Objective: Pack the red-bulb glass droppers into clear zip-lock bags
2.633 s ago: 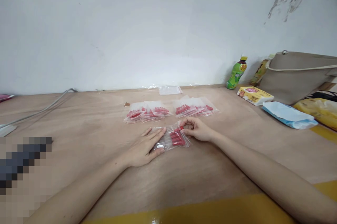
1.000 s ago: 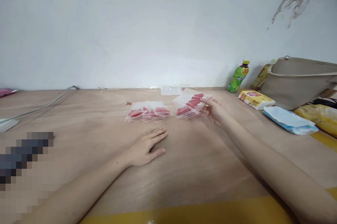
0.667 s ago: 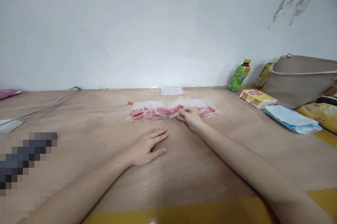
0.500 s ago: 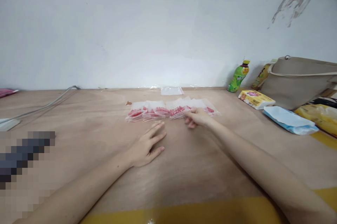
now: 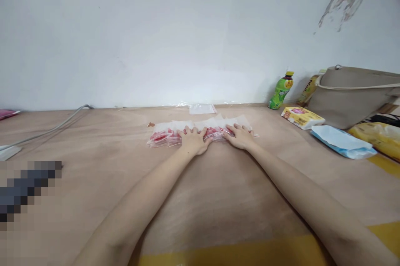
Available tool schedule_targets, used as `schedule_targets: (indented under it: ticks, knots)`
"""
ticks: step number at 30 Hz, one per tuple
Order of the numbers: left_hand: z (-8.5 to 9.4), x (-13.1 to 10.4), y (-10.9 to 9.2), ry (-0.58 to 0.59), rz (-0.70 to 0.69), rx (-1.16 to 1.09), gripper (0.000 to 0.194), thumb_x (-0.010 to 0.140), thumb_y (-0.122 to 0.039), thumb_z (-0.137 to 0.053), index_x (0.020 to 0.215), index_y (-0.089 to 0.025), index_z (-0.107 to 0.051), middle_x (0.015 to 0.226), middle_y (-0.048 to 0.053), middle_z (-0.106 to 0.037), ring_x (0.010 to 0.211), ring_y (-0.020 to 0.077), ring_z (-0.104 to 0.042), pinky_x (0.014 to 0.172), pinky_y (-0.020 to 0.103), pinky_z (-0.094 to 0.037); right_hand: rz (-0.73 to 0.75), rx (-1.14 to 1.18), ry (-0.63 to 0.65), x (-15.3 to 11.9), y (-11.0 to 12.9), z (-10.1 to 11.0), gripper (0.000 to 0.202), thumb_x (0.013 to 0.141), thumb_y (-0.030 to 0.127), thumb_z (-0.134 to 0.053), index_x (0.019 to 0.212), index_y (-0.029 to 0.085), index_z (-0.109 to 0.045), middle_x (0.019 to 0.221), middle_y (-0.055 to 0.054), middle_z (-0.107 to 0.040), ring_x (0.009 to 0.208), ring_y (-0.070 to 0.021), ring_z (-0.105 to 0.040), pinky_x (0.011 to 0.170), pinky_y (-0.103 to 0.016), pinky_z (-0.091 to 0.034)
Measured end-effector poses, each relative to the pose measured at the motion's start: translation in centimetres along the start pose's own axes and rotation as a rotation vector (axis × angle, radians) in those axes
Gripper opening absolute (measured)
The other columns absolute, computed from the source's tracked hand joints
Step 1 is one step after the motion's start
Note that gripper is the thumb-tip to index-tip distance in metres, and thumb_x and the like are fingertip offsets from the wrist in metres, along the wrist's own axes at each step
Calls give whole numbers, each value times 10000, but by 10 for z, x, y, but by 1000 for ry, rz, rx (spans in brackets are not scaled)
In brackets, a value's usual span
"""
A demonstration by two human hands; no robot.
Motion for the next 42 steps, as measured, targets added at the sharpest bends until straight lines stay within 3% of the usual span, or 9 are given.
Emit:
schedule_targets:
  ticks: [7, 14, 18, 21, 24, 27, 29, 33, 42]
  knots:
    - [5, -27, 32, -61, -44, 75, 475, 881, -502, -306, 1293, -290, -410, 1225, 135, -494, 1156, 434, -305, 828, 705, -178, 39, 37, 23, -3, 44, -15, 649, 761, 691, -275, 1284, 336, -422, 1381, -91, -349, 1250, -412, -236, 928, -656, -151]
    - [19, -54, 118, -17, -15, 154, 466, 888, -466, -289, 1313, -302, -390, 1241, 117, -488, 1145, 407, -342, 813, 672, -249, 118, 77, 8, -6, 136, -40, 691, 762, 706, -217, 1298, 306, -391, 1368, -118, -339, 1247, -443, -197, 908, -663, -118]
    - [25, -66, 151, -13, 9, 223, 461, 887, -455, -285, 1319, -322, -371, 1276, 90, -466, 1188, 384, -324, 867, 663, -211, 97, 170, -3, -9, 162, -40, 779, 764, 707, -199, 1393, 248, -181, 1419, -158, -235, 1270, -434, -161, 927, -638, -134]
    - [46, -74, 137, -198, -15, 238, 531, 848, -437, -358, 1338, -232, -350, 1363, 116, -357, 1261, 352, -246, 975, 618, -86, 91, 233, -79, -9, 150, -23, 725, 824, 629, -152, 1393, 181, -187, 1407, -175, -263, 1261, -375, -246, 946, -553, -229]
    - [61, -76, 91, -338, -164, 159, 574, 833, -421, -386, 1352, -187, -309, 1402, 111, -295, 1298, 285, -214, 1047, 518, -12, 208, 210, -121, -6, 128, -8, 537, 902, 438, -152, 1283, 157, -407, 1284, -139, -465, 1185, -277, -398, 974, -467, -257]
    - [47, -65, 41, -244, -335, 105, 501, 864, -390, -377, 1336, -224, -342, 1378, 98, -346, 1285, 254, -263, 1054, 492, -46, 449, 200, 0, -9, 116, -14, 418, 897, 338, -288, 1252, 190, -451, 1259, -74, -512, 1144, -192, -460, 977, -346, -301]
    - [32, -56, 22, -160, -391, 76, 421, 881, -353, -379, 1291, -265, -414, 1351, 83, -391, 1246, 253, -332, 1040, 492, -112, 516, 183, 55, -12, 106, -19, 415, 886, 321, -328, 1267, 201, -442, 1276, -56, -503, 1142, -178, -470, 977, -326, -313]
    - [17, -41, 23, -117, -368, 48, 349, 907, -270, -336, 1205, -275, -517, 1256, 66, -498, 1161, 236, -432, 1000, 463, -222, 480, 120, 63, -15, 86, -21, 415, 883, 301, -324, 1259, 198, -467, 1309, -59, -470, 1202, -189, -424, 1019, -369, -280]
    - [21, -41, 58, -165, -277, 52, 354, 872, -207, -341, 1119, -257, -591, 1213, 48, -539, 1177, 245, -420, 1005, 481, -231, 449, 100, 105, -22, 61, -20, 416, 879, 272, -320, 1266, 223, -463, 1354, -35, -410, 1265, -194, -345, 1056, -424, -225]
Point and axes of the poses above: each hand's wrist, its own x-axis towards the middle knuckle, its own z-axis out of the back of the hand, y = z × x, the point moved 9 cm from there along x, towards the middle knuckle
